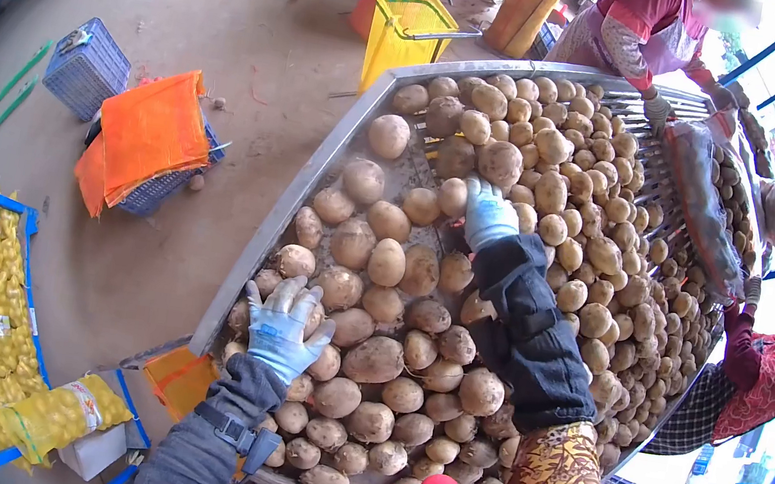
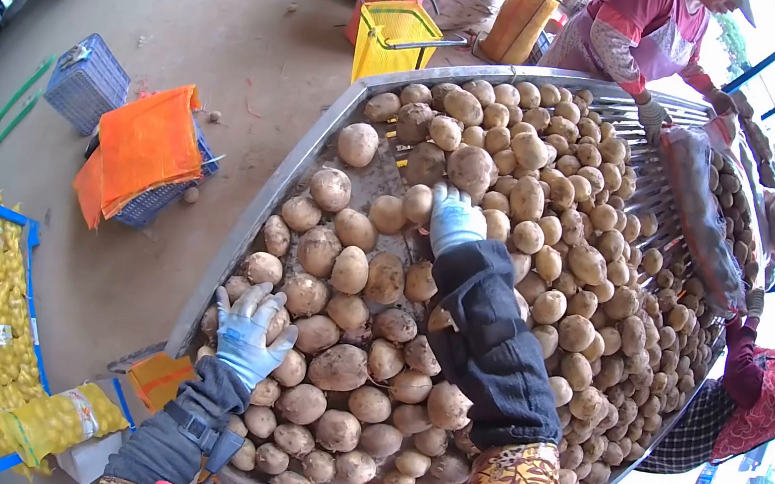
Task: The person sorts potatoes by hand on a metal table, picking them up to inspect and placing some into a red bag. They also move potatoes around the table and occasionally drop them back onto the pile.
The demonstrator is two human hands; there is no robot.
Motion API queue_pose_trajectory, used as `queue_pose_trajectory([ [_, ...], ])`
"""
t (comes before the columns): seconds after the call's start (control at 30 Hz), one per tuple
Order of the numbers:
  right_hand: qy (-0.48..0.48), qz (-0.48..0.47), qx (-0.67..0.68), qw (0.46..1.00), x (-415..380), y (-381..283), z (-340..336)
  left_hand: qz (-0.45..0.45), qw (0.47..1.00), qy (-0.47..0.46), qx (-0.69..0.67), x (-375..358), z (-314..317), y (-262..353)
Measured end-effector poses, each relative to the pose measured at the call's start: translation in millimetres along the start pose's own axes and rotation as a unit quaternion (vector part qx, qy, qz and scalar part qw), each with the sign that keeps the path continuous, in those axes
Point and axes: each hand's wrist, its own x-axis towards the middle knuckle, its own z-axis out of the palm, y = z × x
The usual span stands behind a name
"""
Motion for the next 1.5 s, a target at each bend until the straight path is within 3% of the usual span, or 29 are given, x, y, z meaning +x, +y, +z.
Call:
queue_pose_trajectory([
  [0.1, -0.016, 0.075, 0.062, 0.995, 9, -13, 10, -0.003, 1.000, -0.008, 0.002, 1, -1, 1],
  [0.17, 0.069, 0.019, 0.161, 0.984, -2, -22, 5, 0.001, 1.000, -0.003, -0.004, 2, -1, 0],
  [0.23, 0.037, 0.002, 0.188, 0.981, -4, -30, -11, -0.006, 1.000, -0.004, -0.008, -1, -1, -1],
  [0.33, 0.014, -0.125, 0.250, 0.960, 12, -45, -15, -0.005, 1.000, -0.014, 0.008, 1, -1, 0],
  [0.37, -0.027, -0.129, 0.263, 0.956, 19, -53, -14, -0.002, 1.000, -0.013, 0.009, 1, 1, 0],
  [0.43, -0.135, -0.035, 0.323, 0.936, 31, -70, -16, 0.001, 1.000, 0.003, -0.006, 1, 1, -1],
  [0.57, -0.170, -0.024, 0.341, 0.924, 43, -71, -24, -0.008, 1.000, -0.013, -0.006, 3, -3, 2],
  [0.7, -0.201, 0.042, 0.315, 0.927, 47, -69, -13, 0.007, 1.000, 0.007, -0.006, 1, 0, -1],
  [0.77, -0.186, 0.097, 0.383, 0.900, 42, -75, -19, 0.001, 1.000, 0.002, -0.007, 2, 0, -2],
  [0.97, -0.136, 0.091, 0.254, 0.953, 47, -90, -13, 0.000, 1.000, -0.004, -0.006, 1, -1, -1],
  [1.07, -0.045, 0.164, 0.214, 0.962, 31, -99, -17, 0.001, 1.000, -0.011, -0.012, 2, -2, -2],
  [1.2, -0.090, 0.094, 0.088, 0.988, 37, -107, -30, -0.003, 1.000, -0.018, -0.019, 3, -3, -2],
  [1.37, -0.084, 0.042, 0.078, 0.993, 54, -124, -29, 0.011, 1.000, -0.005, 0.002, 3, -3, 0],
  [1.5, -0.120, 0.138, 0.082, 0.980, 75, -141, -20, 0.021, 1.000, 0.009, 0.001, 3, 3, -4],
])
